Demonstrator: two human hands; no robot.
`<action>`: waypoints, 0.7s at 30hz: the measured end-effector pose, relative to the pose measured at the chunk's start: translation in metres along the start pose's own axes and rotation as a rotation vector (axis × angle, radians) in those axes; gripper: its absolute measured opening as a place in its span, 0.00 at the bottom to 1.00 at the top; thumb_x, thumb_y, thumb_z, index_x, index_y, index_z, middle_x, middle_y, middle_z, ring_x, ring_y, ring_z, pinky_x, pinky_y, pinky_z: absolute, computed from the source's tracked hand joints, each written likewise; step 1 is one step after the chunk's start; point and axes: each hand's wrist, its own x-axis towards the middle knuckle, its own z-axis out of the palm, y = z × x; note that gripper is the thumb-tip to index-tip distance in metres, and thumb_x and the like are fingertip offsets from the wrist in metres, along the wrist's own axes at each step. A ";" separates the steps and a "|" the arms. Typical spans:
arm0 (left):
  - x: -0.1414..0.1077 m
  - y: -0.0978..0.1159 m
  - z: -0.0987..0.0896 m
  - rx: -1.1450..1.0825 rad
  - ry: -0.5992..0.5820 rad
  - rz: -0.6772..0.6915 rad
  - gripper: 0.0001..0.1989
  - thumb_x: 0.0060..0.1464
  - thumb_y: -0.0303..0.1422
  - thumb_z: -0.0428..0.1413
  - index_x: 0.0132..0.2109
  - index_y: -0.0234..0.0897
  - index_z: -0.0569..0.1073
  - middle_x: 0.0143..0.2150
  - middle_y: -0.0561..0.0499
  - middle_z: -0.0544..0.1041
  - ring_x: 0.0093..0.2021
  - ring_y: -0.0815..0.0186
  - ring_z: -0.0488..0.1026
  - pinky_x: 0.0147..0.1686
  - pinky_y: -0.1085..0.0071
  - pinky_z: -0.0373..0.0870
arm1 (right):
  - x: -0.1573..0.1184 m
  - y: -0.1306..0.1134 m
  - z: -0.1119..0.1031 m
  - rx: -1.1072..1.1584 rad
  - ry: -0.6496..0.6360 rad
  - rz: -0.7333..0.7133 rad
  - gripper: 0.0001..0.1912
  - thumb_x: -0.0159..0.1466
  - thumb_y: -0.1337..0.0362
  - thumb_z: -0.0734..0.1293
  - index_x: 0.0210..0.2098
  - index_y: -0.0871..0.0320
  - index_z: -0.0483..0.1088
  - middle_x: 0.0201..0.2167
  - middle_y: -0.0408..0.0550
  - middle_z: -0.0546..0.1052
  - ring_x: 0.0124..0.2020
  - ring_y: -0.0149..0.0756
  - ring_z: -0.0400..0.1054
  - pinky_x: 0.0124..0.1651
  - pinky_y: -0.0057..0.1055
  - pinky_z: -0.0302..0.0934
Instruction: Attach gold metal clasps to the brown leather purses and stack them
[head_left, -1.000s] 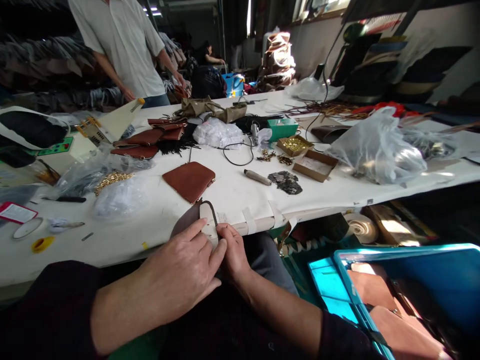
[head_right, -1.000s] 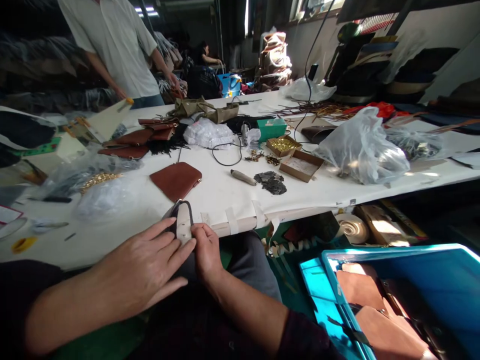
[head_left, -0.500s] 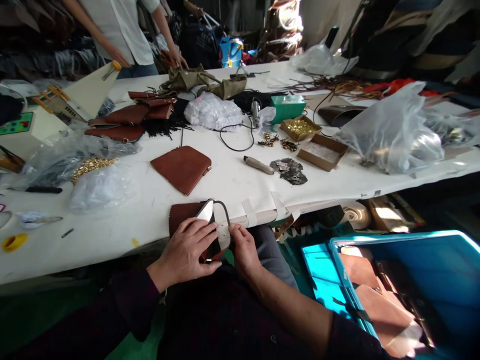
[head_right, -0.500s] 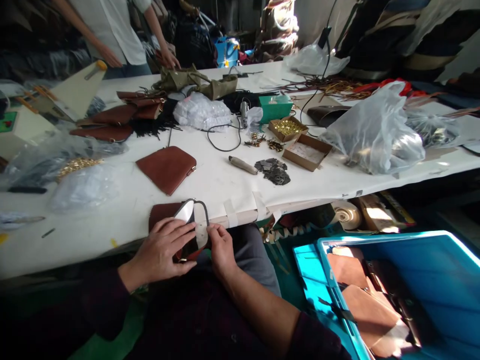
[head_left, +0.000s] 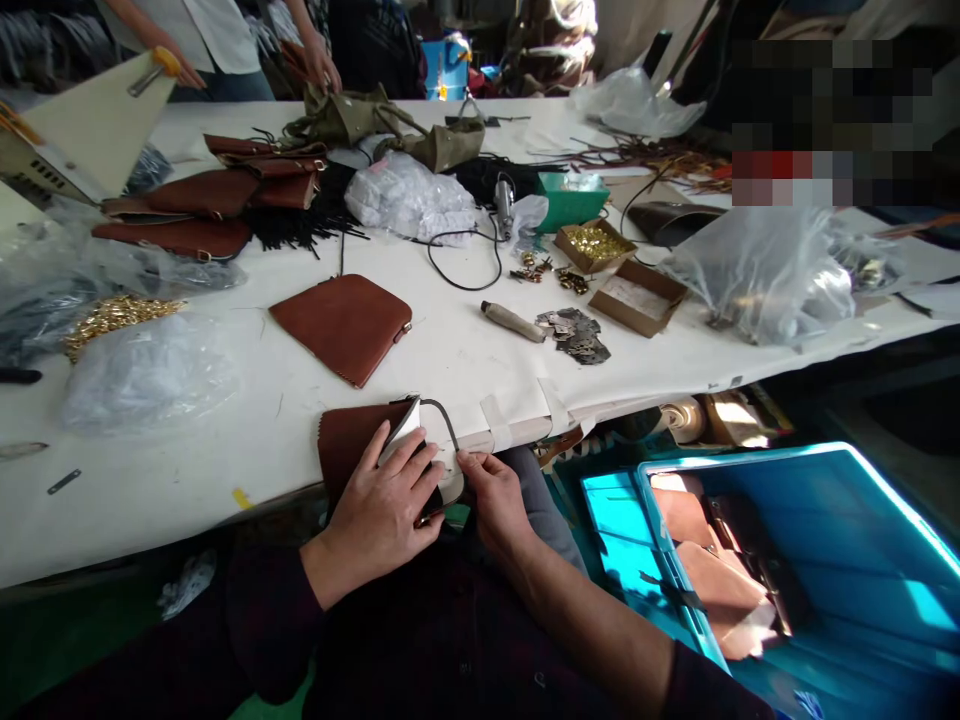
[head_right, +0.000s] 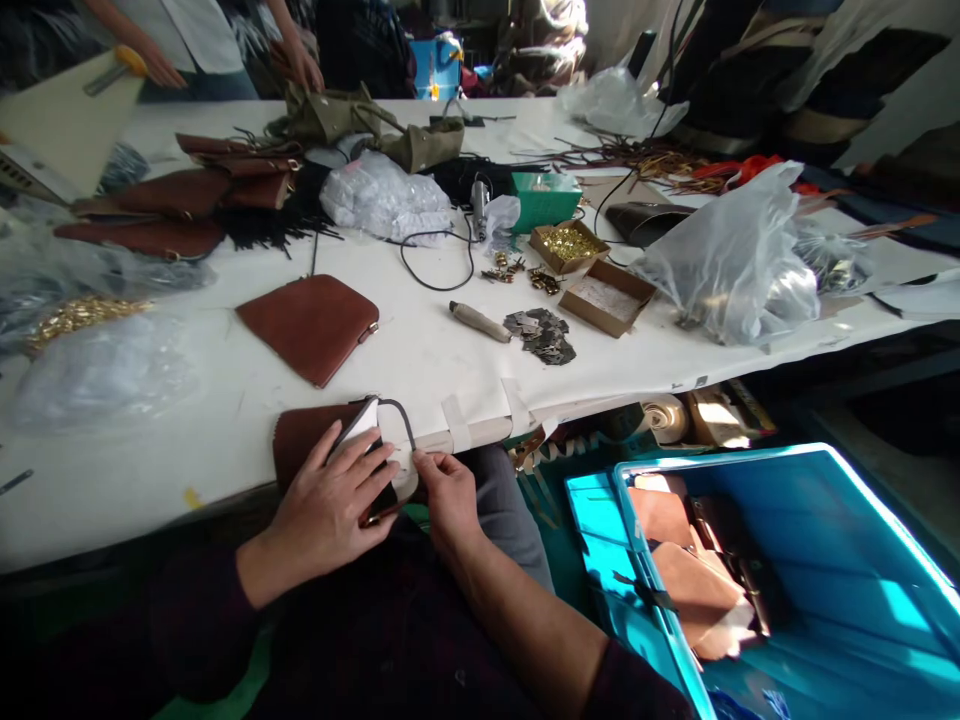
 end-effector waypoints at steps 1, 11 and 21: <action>0.001 -0.002 -0.001 -0.003 -0.004 0.005 0.21 0.61 0.36 0.61 0.60 0.38 0.80 0.64 0.38 0.79 0.73 0.41 0.65 0.76 0.34 0.44 | 0.001 0.000 0.001 -0.007 0.007 -0.015 0.20 0.54 0.51 0.80 0.26 0.56 0.69 0.21 0.37 0.70 0.23 0.30 0.61 0.29 0.31 0.60; 0.001 0.000 0.008 -0.011 0.102 0.003 0.19 0.61 0.34 0.61 0.58 0.41 0.81 0.64 0.41 0.79 0.70 0.42 0.69 0.73 0.35 0.52 | 0.004 -0.037 -0.026 -0.454 -0.135 -0.056 0.22 0.59 0.43 0.76 0.29 0.57 0.76 0.24 0.45 0.78 0.25 0.38 0.73 0.27 0.32 0.66; -0.005 -0.008 0.029 -0.040 0.244 0.028 0.23 0.57 0.45 0.66 0.58 0.43 0.80 0.63 0.44 0.80 0.70 0.45 0.68 0.77 0.42 0.46 | 0.124 -0.242 -0.066 -1.412 0.378 -0.730 0.16 0.69 0.58 0.67 0.52 0.54 0.82 0.52 0.55 0.81 0.49 0.44 0.75 0.47 0.35 0.65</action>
